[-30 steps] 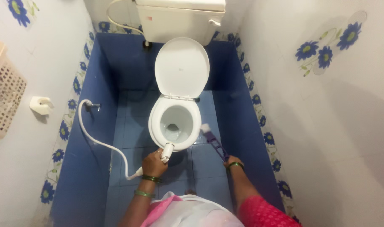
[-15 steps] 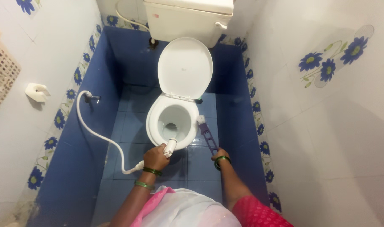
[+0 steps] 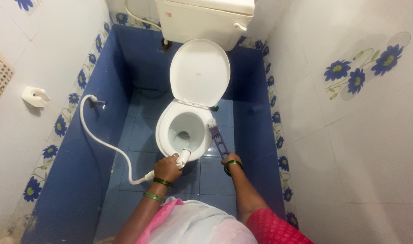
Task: The person cleans the inside and rim of a toilet bowl using a brush and a handheld sprayer, then rinses the brush and the outside of the water tank.
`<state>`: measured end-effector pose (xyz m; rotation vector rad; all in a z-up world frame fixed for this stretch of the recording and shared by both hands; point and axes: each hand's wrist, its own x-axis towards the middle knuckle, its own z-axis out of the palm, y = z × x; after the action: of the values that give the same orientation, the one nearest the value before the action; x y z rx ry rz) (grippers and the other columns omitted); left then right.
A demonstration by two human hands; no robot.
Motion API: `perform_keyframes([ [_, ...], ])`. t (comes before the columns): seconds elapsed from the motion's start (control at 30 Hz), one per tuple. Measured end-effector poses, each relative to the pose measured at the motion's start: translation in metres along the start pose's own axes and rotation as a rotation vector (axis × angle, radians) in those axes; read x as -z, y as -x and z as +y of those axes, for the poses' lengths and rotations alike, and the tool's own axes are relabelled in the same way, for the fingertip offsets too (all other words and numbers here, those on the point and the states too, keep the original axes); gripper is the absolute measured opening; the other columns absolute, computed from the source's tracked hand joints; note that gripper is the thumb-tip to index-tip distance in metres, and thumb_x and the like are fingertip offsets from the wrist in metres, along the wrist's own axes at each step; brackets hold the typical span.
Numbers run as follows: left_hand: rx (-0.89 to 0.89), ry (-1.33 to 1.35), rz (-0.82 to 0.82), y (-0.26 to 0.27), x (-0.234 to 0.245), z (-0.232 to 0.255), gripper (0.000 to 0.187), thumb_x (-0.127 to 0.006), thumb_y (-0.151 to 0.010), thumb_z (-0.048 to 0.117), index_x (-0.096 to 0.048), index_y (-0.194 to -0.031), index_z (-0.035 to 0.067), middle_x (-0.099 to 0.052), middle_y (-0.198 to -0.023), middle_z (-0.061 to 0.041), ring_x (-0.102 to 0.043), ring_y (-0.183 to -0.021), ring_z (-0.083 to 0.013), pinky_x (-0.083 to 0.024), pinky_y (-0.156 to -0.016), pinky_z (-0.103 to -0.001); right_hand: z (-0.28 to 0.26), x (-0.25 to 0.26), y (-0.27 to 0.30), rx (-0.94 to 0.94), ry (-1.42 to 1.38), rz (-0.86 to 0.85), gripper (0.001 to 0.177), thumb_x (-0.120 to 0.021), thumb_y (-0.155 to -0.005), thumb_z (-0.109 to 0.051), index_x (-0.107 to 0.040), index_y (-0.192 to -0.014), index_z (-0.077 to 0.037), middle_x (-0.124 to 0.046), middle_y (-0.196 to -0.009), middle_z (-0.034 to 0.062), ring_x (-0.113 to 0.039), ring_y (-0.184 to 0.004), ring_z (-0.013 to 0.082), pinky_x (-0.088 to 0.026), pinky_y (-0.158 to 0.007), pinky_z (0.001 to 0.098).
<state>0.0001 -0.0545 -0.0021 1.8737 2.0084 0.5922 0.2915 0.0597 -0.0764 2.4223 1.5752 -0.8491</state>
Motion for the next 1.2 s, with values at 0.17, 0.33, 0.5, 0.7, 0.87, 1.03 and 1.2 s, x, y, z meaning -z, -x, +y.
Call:
perform_keyframes([
  [0.17,0.012,0.004,-0.012,-0.004,0.002,0.003,0.016,-0.068,-0.081,0.028,-0.07,-0.091,0.016,-0.073,-0.079,-0.013,-0.072,-0.078,-0.0375,-0.056,-0.069,-0.051,-0.004,0.002,-0.007,-0.032,0.075,-0.115,0.044,-0.078,-0.083,-0.03,-0.073,-0.118,-0.004,-0.076,-0.114,0.0192,-0.075,-0.105,0.0312,-0.059,-0.092,0.0399],
  [0.33,-0.001,0.016,-0.022,-0.007,0.001,0.004,0.015,-0.067,-0.081,0.028,-0.07,-0.091,0.017,-0.073,-0.079,-0.013,-0.072,-0.077,-0.0376,-0.056,-0.068,-0.052,-0.012,0.002,-0.013,-0.029,0.128,-0.129,0.04,-0.073,-0.086,-0.029,-0.075,-0.117,-0.005,-0.079,-0.111,0.0165,-0.078,-0.101,0.0295,-0.062,-0.089,0.0395],
  [0.5,-0.013,0.005,-0.044,-0.008,0.002,0.005,0.017,-0.07,-0.077,0.026,-0.069,-0.09,0.016,-0.073,-0.078,-0.014,-0.072,-0.077,-0.0377,-0.056,-0.069,-0.052,-0.022,0.002,-0.019,0.03,0.244,-0.164,0.034,-0.066,-0.091,-0.024,-0.075,-0.119,-0.006,-0.073,-0.116,0.0172,-0.072,-0.106,0.032,-0.057,-0.091,0.0413],
  [0.7,0.008,-0.01,-0.12,-0.011,0.003,0.006,0.018,-0.071,-0.077,0.023,-0.068,-0.093,0.016,-0.074,-0.082,-0.013,-0.072,-0.081,-0.0364,-0.057,-0.071,-0.051,-0.008,-0.008,-0.012,-0.002,0.232,-0.227,0.034,-0.063,-0.091,-0.022,-0.073,-0.121,-0.007,-0.075,-0.117,0.0165,-0.075,-0.108,0.0314,-0.059,-0.093,0.041],
  [0.87,-0.055,-0.014,-0.148,-0.017,-0.004,0.009,0.029,-0.073,-0.071,0.019,-0.067,-0.1,0.017,-0.074,-0.085,-0.01,-0.072,-0.083,-0.0354,-0.056,-0.072,-0.051,-0.011,-0.012,-0.02,-0.013,0.196,-0.117,0.036,-0.068,-0.09,-0.024,-0.073,-0.121,-0.007,-0.072,-0.122,0.0164,-0.069,-0.115,0.0318,-0.056,-0.097,0.0412],
  [1.03,-0.059,-0.018,-0.161,-0.027,-0.012,0.013,0.027,-0.072,-0.072,0.017,-0.066,-0.099,0.016,-0.074,-0.084,-0.009,-0.072,-0.083,-0.0342,-0.056,-0.071,-0.051,-0.021,-0.011,-0.037,-0.026,0.121,-0.144,0.038,-0.068,-0.088,-0.024,-0.072,-0.122,-0.008,-0.074,-0.123,0.0172,-0.072,-0.116,0.0332,-0.058,-0.098,0.0413],
  [1.2,-0.068,-0.009,-0.119,-0.033,-0.014,0.014,0.024,-0.072,-0.072,0.018,-0.068,-0.095,0.015,-0.074,-0.082,-0.01,-0.072,-0.082,-0.0344,-0.056,-0.071,-0.049,0.005,-0.021,-0.022,-0.011,0.133,-0.144,0.041,-0.07,-0.086,-0.024,-0.071,-0.123,-0.007,-0.07,-0.126,0.0171,-0.067,-0.12,0.0325,-0.054,-0.102,0.0421],
])
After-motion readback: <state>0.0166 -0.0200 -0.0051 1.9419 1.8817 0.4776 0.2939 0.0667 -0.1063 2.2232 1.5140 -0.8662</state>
